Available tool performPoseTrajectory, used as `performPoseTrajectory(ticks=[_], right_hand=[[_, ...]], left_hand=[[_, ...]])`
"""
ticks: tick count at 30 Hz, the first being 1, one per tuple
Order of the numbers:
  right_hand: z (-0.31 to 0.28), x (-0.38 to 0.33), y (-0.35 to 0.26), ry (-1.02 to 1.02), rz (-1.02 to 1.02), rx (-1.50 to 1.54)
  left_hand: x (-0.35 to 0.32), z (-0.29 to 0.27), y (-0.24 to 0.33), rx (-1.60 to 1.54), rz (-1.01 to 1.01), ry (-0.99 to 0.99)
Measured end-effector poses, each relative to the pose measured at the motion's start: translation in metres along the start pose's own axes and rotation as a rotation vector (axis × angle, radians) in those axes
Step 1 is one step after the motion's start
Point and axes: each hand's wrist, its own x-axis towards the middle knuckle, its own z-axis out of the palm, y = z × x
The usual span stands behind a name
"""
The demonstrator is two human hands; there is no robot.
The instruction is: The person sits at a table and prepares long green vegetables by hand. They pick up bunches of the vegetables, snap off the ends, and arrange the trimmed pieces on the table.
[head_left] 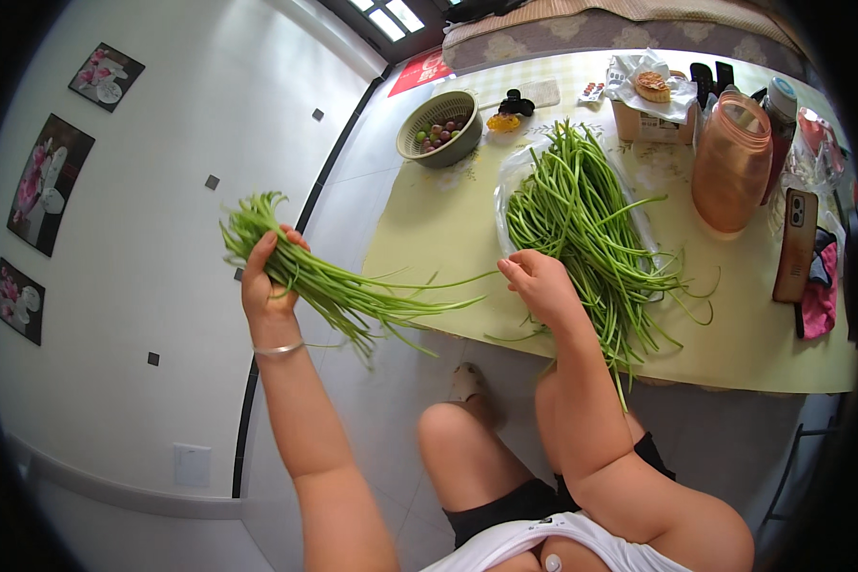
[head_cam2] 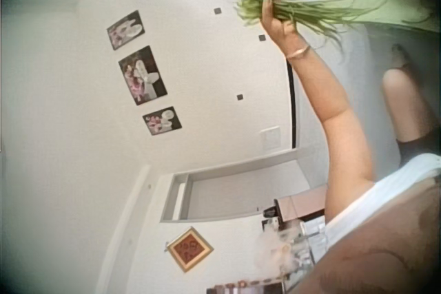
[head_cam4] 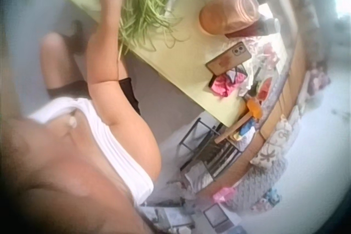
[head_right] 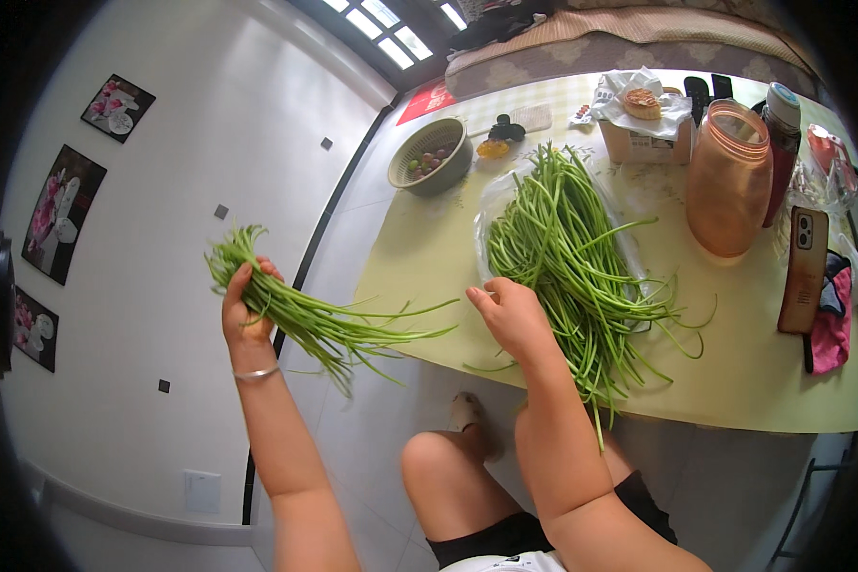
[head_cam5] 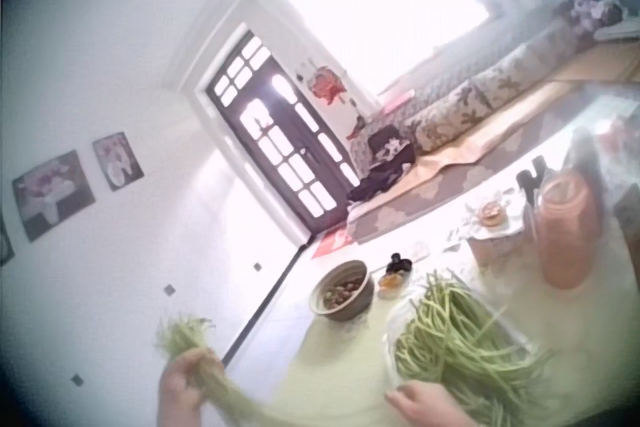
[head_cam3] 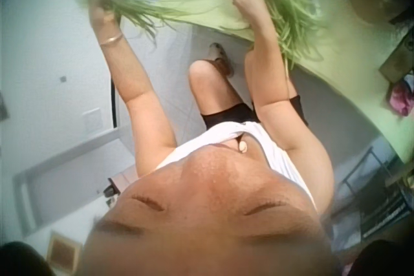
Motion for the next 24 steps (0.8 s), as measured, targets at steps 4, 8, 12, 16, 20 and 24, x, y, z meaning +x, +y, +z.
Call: performPoseTrajectory(ticks=[4, 8, 12, 16, 20, 24], right_hand=[[-0.002, -0.005, -0.013, 0.06, -0.061, 0.238], [-0.014, -0.015, -0.034, 0.011, -0.003, 0.669], [-0.024, -0.009, -0.025, 0.12, -0.102, 0.993], [-0.03, -0.002, -0.02, 0.215, -0.141, 1.305], [-0.031, 0.001, -0.015, 0.274, -0.196, 1.416], [-0.033, 0.006, -0.011, 0.302, -0.198, 1.467]], left_hand=[[0.04, 0.03, -0.018, 0.696, -0.012, 0.096], [0.078, 0.024, -0.094, 1.105, -0.16, -0.059], [0.114, 0.006, -0.176, 1.207, -0.263, -0.147], [0.146, -0.007, -0.22, 1.472, -0.177, -0.156], [0.165, -0.024, -0.246, 1.565, -0.165, -0.187], [0.172, -0.033, -0.255, 1.616, -0.1, -0.102]])
